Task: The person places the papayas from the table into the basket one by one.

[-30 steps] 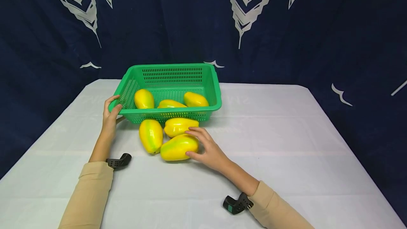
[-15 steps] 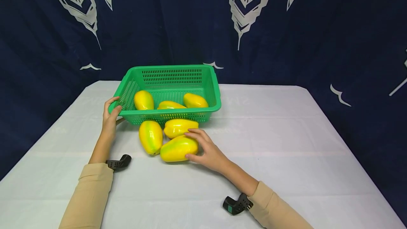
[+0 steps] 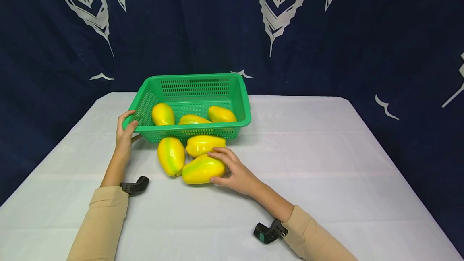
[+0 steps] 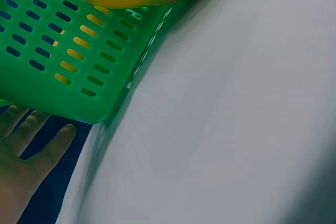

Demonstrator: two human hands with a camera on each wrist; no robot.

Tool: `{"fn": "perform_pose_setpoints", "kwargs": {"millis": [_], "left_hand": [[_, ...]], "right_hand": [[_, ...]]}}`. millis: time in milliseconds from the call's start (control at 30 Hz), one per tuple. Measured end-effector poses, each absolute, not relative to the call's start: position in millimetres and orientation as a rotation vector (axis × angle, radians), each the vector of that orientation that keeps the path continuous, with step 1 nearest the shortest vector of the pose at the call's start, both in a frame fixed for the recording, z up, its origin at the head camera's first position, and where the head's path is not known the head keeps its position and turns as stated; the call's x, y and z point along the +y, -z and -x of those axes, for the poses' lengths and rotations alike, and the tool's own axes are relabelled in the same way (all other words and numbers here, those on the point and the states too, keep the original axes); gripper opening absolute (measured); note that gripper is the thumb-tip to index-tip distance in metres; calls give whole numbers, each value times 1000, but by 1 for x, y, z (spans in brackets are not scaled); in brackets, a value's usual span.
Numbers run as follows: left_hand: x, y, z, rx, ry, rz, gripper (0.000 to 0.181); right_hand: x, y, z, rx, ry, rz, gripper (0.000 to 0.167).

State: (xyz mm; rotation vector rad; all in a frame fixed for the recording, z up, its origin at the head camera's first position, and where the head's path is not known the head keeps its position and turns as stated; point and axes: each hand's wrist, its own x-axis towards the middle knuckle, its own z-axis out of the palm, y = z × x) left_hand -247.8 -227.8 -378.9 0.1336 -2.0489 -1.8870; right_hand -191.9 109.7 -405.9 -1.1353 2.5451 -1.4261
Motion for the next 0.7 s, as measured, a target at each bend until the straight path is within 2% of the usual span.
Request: {"fn": "perform_pose_setpoints", "kwargs": {"millis": [700], "left_hand": [[-226, 377, 246, -2023, 1921, -108, 44]], "right_hand": [[109, 408, 193, 2524, 1449, 1126, 59]]}}
